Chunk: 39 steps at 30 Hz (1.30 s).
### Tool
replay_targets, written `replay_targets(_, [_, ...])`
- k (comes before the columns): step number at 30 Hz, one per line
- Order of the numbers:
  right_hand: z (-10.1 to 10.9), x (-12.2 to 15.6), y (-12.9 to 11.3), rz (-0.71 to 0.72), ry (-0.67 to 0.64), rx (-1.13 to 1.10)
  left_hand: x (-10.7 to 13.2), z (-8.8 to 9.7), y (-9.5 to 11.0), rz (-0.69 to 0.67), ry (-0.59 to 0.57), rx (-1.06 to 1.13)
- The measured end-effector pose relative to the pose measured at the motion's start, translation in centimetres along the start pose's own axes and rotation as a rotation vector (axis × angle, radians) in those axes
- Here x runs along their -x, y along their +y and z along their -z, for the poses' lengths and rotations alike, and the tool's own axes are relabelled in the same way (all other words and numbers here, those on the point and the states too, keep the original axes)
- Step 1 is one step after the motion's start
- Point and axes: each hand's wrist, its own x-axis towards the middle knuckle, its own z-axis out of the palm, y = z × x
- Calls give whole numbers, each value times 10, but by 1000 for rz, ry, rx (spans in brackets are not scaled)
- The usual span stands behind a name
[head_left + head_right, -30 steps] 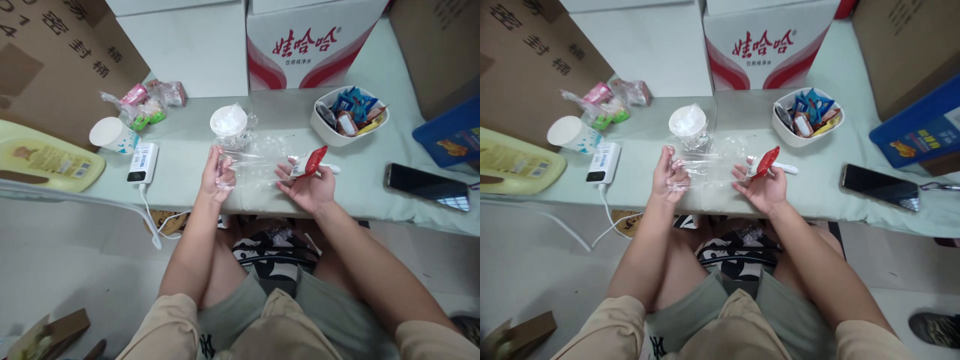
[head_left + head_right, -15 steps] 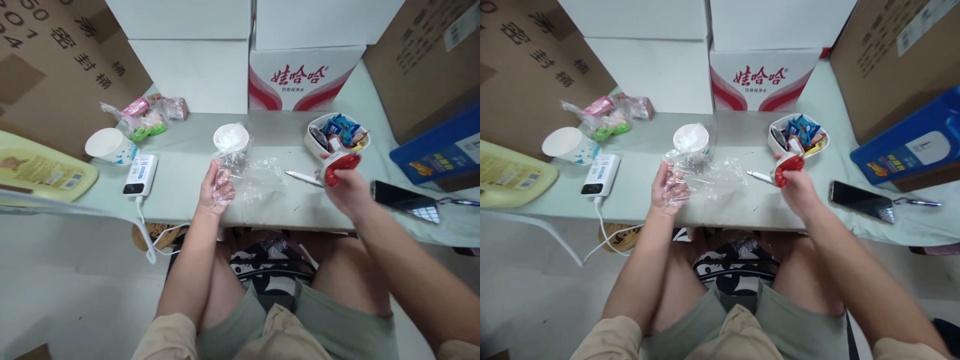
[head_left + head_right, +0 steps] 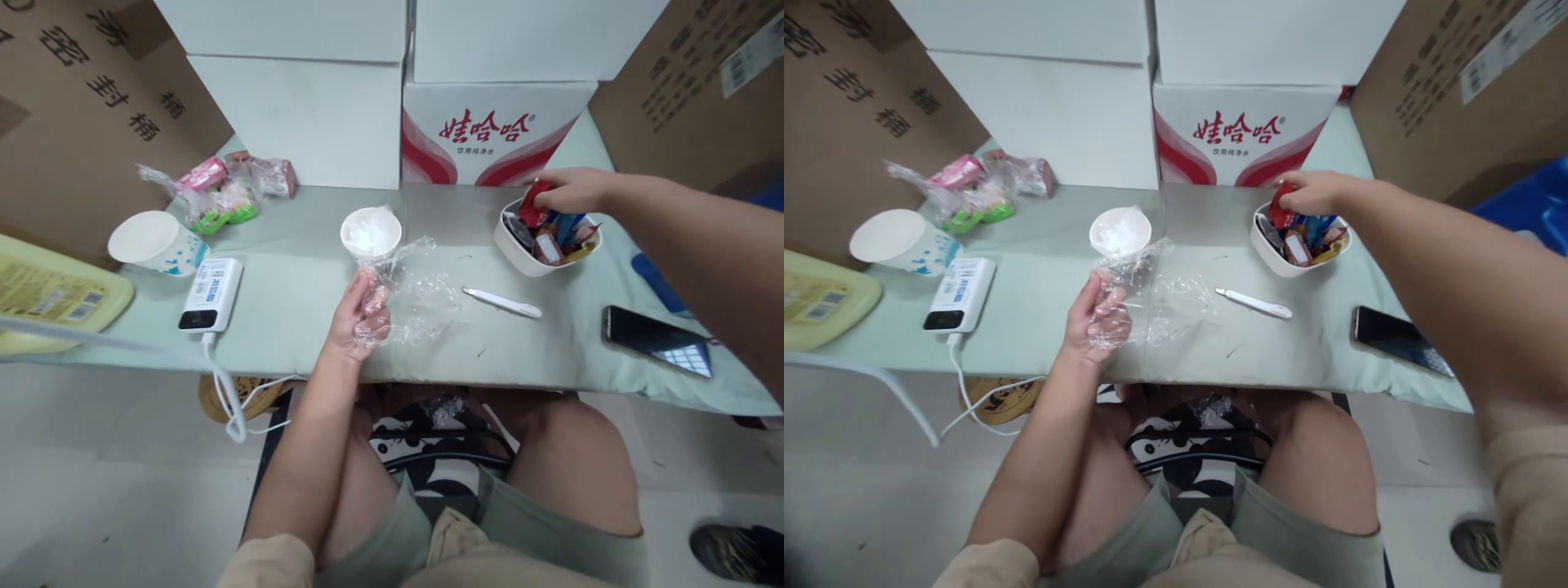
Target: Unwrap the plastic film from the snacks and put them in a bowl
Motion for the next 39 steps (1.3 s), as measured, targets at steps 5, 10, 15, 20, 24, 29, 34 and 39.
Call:
replay_targets(5, [7,-10,0,-115,-242,449,-2,0,0,23,-20,42])
replay_targets(10, [-14,-18,10,-47,-200,213,-2,0,-2,29,-16,29])
replay_targets(15, [-15,-14,-7,17,-64,105,-4,2,-3,37,-22,23])
replay_targets(20, [-8,71,-43,293,73,249,-8,-2,-2,69,44,-15])
replay_targets(24, [-52,187,-45,673,-73,-52,-11,0,-3,46,228,-153])
replay_targets(29, [-112,269,-32,679,-168,10,-6,19,-5,-119,422,-346])
replay_targets(34, [-129,281,-39,654,7,87,-5,34,-12,-217,447,-568])
replay_targets(39, [-133,274,-45,640,123,123,-13,42,-21,-298,421,-892])
